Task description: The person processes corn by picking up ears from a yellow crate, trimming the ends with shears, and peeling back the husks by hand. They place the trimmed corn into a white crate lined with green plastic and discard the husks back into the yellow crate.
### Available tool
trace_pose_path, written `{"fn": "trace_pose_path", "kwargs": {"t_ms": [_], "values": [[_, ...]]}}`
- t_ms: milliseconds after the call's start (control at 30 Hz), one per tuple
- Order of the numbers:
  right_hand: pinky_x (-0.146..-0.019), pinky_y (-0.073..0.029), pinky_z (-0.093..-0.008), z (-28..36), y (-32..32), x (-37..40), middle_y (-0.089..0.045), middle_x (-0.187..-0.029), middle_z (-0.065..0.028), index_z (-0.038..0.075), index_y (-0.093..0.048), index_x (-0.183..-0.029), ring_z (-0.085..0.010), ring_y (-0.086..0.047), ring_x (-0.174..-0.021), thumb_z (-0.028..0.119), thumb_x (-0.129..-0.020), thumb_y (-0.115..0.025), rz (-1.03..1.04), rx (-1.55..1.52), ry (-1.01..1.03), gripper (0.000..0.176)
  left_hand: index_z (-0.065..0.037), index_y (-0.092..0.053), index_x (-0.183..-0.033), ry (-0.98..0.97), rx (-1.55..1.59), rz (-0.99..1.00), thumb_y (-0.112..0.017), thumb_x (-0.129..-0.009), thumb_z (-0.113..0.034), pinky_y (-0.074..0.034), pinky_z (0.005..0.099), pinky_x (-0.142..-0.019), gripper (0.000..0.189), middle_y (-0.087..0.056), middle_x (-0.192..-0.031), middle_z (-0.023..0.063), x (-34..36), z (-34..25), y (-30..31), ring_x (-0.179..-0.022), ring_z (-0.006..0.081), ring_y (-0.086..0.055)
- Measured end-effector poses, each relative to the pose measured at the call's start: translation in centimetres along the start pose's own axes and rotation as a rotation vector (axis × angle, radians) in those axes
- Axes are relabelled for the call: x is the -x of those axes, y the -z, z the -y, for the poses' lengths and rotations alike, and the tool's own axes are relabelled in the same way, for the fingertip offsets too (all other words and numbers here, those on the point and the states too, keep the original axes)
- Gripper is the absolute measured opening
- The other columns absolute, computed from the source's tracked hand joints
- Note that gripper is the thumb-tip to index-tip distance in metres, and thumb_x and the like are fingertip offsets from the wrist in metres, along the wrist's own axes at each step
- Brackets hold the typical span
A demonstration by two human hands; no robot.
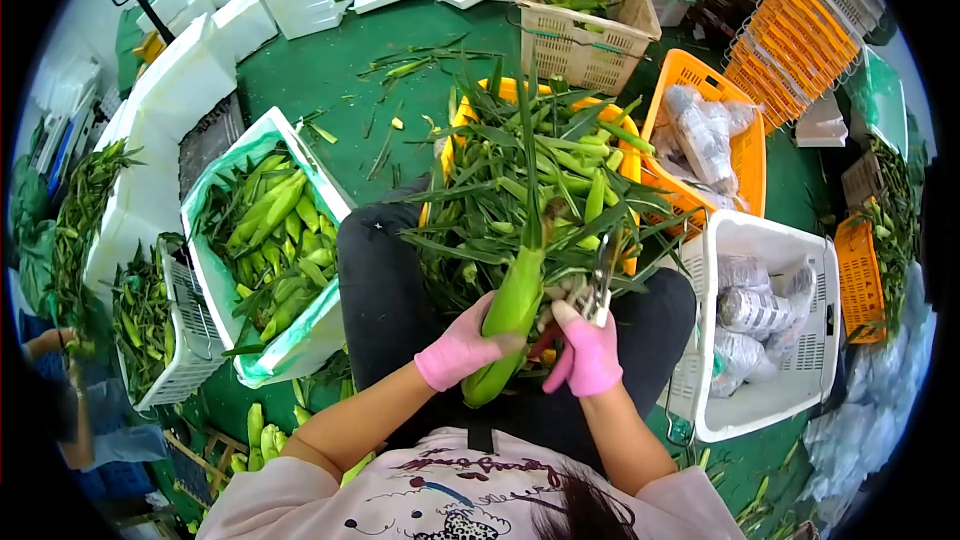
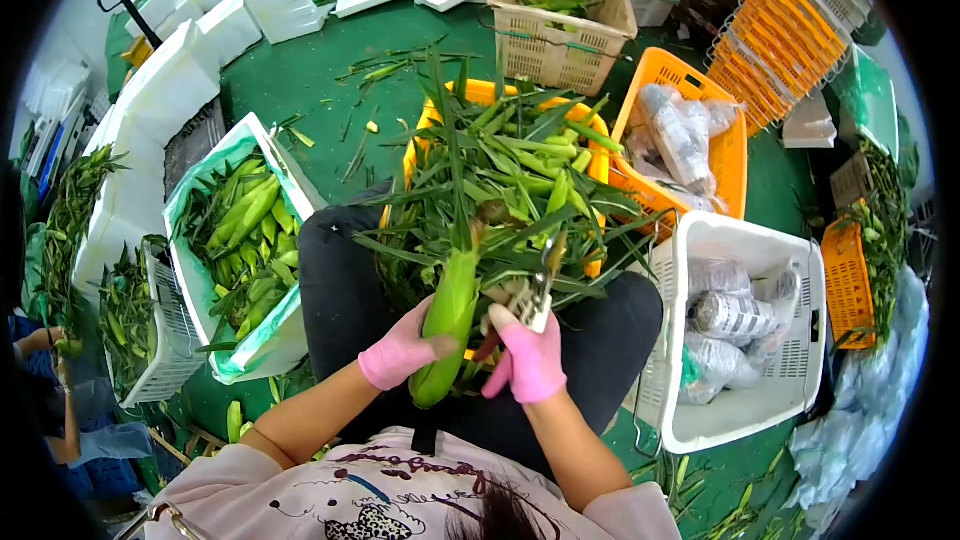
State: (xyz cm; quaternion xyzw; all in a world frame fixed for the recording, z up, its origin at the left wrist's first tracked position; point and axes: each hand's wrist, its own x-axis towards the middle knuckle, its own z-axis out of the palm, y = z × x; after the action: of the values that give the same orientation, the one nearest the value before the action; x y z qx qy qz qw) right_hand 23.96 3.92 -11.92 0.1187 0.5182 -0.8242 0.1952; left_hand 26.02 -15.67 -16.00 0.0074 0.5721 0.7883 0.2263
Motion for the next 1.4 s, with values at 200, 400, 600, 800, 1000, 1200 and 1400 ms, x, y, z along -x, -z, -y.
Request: {"fn": "trace_pose_path", "kwargs": {"t_ms": [200,400,600,800,1000,1200,1400], "values": [[-0.029,-0.044,-0.0305,0.2,-2.2,-1.5,-0.063,-0.081,-0.0133,-0.001,-0.056,-0.110,-0.0243,-0.059,-0.046,0.013,-0.090,-0.064,-0.011,-0.001,0.039,0.025,0.000,-0.043,-0.143,-0.046,0.001,-0.032,-0.084,-0.079,-0.028,-0.044,0.0316,-0.103,0.081,-0.058,-0.127,0.0087,1.0,0.2,0.6,-0.116,0.0162,-0.055],[-0.062,-0.060,-0.0406,2.1,-0.2,-1.1,-0.059,-0.095,-0.0088,0.004,-0.049,-0.127,-0.0235,-0.061,-0.085,0.006,-0.087,-0.064,0.211,-0.257,0.102,0.043,-0.014,-0.042,-0.148,-0.260,0.863,-0.044,-0.061,-0.097,-0.046,-0.037,0.0490,-0.115,0.062,-0.058,-0.136,0.0100,2.0,0.5,1.2,-0.133,0.0291,-0.050],[-0.066,-0.056,-0.0339,10.7,1.6,0.3,-0.059,-0.094,-0.0061,0.004,-0.054,-0.124,-0.0171,-0.058,-0.080,0.012,-0.096,-0.060,-0.223,-0.177,0.666,0.030,-0.015,-0.049,-0.142,-0.278,1.365,0.240,-0.046,-0.101,-0.052,-0.051,0.0384,-0.083,0.055,-0.060,-0.107,0.0053,2.7,-1.5,6.6,-0.096,0.0208,-0.060],[-0.082,-0.052,-0.0348,8.7,3.5,-5.7,-0.062,-0.099,-0.0132,0.001,-0.057,-0.120,-0.0229,-0.063,-0.092,0.012,-0.081,-0.072,-0.437,1.338,0.808,0.043,-0.007,-0.043,-0.142,-0.181,0.432,-0.205,-0.063,-0.095,-0.055,-0.054,0.0376,-0.088,0.070,-0.062,-0.116,0.0115,4.0,-3.3,4.8,-0.102,0.0229,-0.063],[-0.098,-0.048,-0.0352,3.2,0.9,-0.1,-0.058,-0.118,-0.0135,-0.002,-0.043,-0.142,-0.0232,-0.059,-0.109,0.024,-0.078,-0.083,0.475,0.790,0.128,0.080,0.005,-0.033,-0.150,-0.207,-0.357,-0.391,-0.071,-0.092,-0.028,-0.041,0.0330,-0.109,0.076,-0.055,-0.136,0.0183,4.3,-5.2,2.1,-0.126,0.0207,-0.053],[-0.104,-0.044,-0.0388,4.1,2.3,0.3,-0.057,-0.122,-0.0204,-0.003,-0.042,-0.143,-0.0294,-0.056,-0.114,0.032,-0.079,-0.081,0.632,0.885,0.037,0.083,0.002,-0.035,-0.150,0.147,-0.209,0.197,-0.067,-0.093,-0.031,-0.051,0.0350,-0.096,0.073,-0.062,-0.121,0.0160,3.4,-5.0,3.3,-0.107,0.0240,-0.063],[-0.078,-0.054,-0.0304,2.9,4.1,1.0,-0.066,-0.093,-0.0104,-0.001,-0.060,-0.120,-0.0176,-0.065,-0.084,0.022,-0.080,-0.078,0.746,0.874,0.001,0.050,-0.001,-0.038,-0.144,0.452,0.334,0.639,-0.066,-0.091,-0.051,-0.055,0.0330,-0.075,0.078,-0.063,-0.103,0.0145,2.1,-3.3,4.2,-0.086,0.0215,-0.065]]}}
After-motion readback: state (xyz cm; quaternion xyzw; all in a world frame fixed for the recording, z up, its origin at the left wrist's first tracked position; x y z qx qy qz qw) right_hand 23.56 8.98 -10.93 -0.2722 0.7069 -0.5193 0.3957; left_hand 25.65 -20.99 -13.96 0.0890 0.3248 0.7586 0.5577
